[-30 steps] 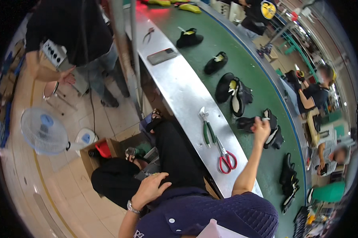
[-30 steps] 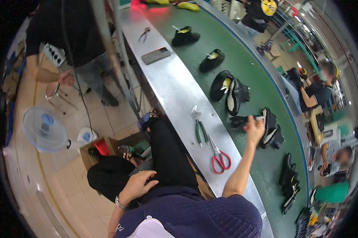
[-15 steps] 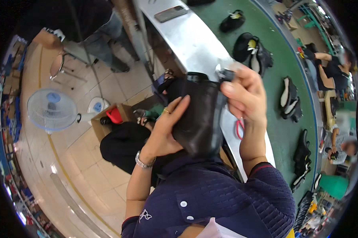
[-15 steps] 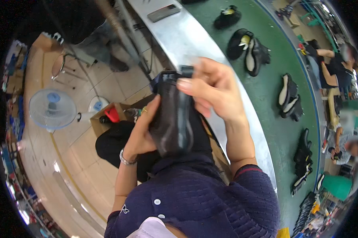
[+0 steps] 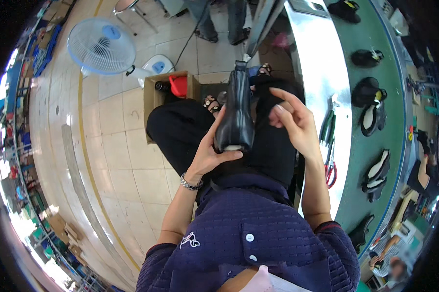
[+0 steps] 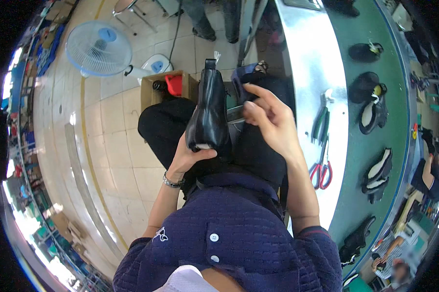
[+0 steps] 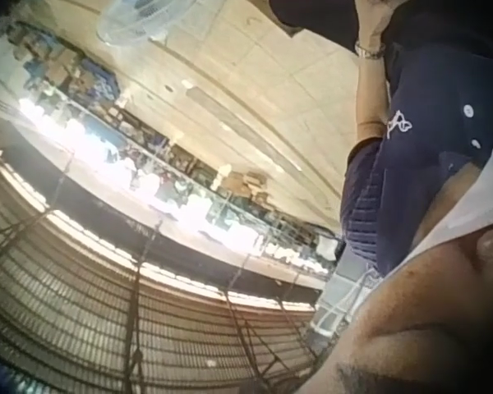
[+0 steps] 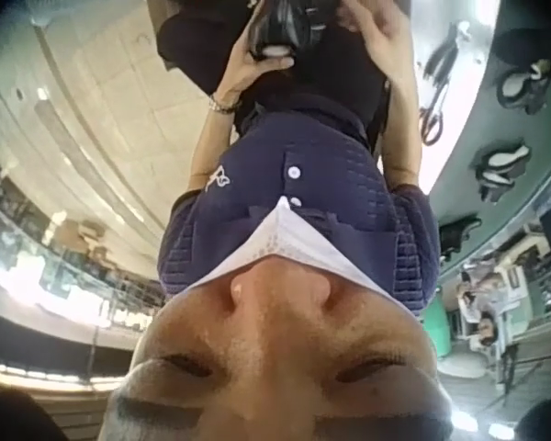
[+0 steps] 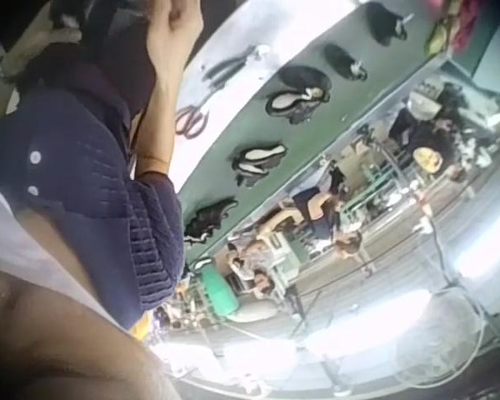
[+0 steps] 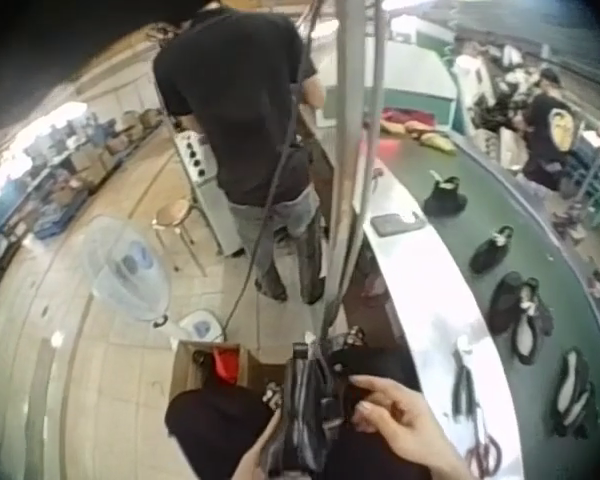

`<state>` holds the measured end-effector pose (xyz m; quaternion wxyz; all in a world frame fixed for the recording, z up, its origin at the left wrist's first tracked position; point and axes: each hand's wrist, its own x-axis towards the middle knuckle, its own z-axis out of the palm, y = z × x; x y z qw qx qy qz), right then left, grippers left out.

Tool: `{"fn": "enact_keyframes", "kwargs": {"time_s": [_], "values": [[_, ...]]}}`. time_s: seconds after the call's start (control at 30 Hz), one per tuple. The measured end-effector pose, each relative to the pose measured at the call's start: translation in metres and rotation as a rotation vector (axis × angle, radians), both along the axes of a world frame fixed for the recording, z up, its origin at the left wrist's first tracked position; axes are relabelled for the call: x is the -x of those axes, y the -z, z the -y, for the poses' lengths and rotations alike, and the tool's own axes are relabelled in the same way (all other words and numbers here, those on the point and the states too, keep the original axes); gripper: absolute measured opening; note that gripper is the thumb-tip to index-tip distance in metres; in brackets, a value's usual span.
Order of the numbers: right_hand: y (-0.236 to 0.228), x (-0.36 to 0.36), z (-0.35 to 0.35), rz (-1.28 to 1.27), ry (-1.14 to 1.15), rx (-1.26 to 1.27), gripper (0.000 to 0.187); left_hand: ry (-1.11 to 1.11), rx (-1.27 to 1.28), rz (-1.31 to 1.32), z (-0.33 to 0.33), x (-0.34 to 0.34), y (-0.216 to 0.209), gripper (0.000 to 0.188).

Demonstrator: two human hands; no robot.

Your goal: Trim and finalize a leather boot upper during the manufacturing process.

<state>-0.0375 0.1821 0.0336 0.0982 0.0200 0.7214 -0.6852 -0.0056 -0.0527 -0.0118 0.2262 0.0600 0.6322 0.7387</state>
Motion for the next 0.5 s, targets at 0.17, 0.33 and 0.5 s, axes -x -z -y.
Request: {"fn": "enact_keyframes", "kwargs": {"time_s": [0.17,0.33,0.5], "values": [[0.031,-0.027,-0.031,0.164,0.099,-0.065,0.035,-0.120,-0.006,0.253,0.027,0.001,0.003,0.104],[0.019,-0.034,-0.006,0.104,-0.129,0.166,0.052,-0.001,0.225,-0.159,0.019,0.008,0.002,0.108],[0.012,-0.026,0.014,-0.041,-0.119,0.173,0.068,0.076,0.148,-0.194,0.004,-0.004,0.031,0.102]]}}
